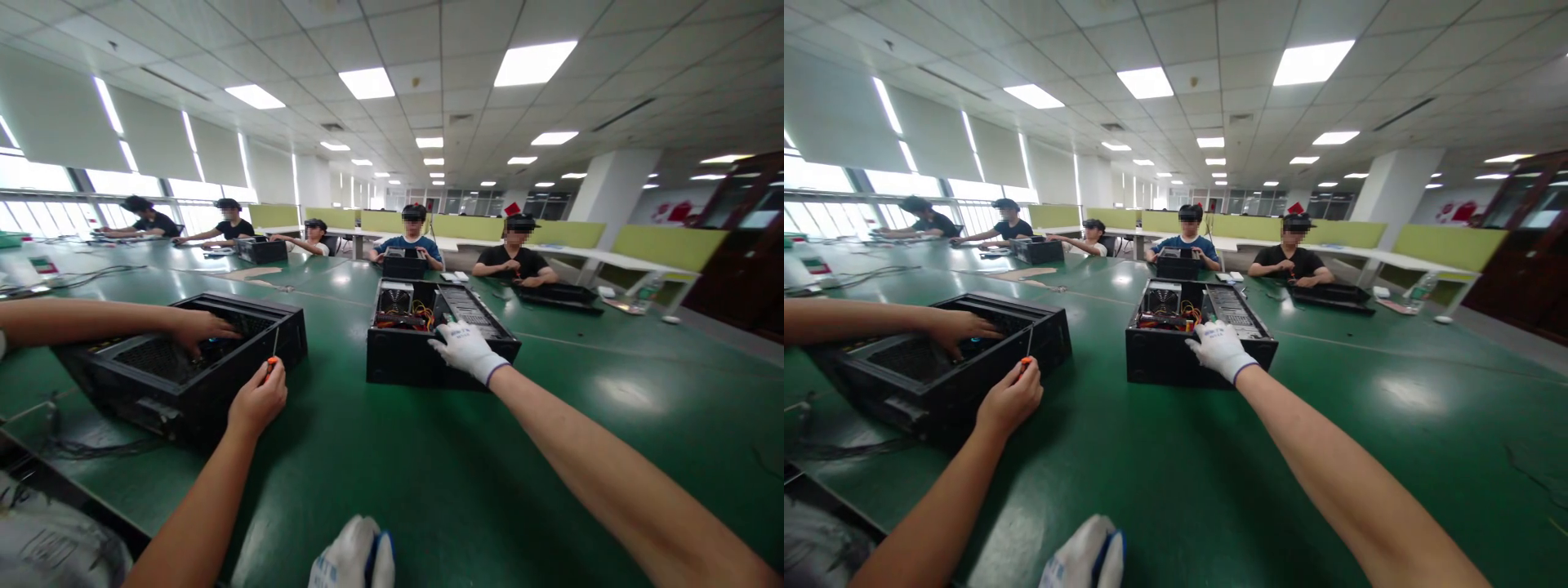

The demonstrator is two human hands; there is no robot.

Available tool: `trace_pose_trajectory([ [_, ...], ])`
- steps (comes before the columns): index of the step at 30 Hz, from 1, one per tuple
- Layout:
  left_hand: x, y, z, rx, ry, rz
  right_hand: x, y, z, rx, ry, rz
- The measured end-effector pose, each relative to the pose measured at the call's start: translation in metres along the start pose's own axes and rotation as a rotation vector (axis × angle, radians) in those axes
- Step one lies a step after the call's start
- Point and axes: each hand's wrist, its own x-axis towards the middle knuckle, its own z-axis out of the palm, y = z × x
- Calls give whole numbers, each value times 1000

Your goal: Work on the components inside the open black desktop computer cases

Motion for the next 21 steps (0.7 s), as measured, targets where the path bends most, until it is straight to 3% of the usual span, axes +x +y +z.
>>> trace_pose_trajectory([
  [3, 14, 4, -2, -129, -85, 114, -43, -4, -13, 4, 20, -37],
  [6, 19, 16, 12, -165, -56, 115, -91, -9, -28, 11, 47, -68],
  [9, -7, 40, 53, 2, 64, -108, -139, -13, -42, 31, 88, -111],
  [12, -56, 68, 110, 195, 152, -329, -186, -17, -55, 65, 120, -139],
  [15, -95, 95, 154, 407, 241, -428, -233, -21, -66, 129, 148, -151],
  [18, -103, 119, 171, 691, 308, -409, -277, -25, -75, 207, 219, -175],
  [21, -91, 142, 174, 769, 285, -413, -313, -29, -83, 245, 336, -213],
])
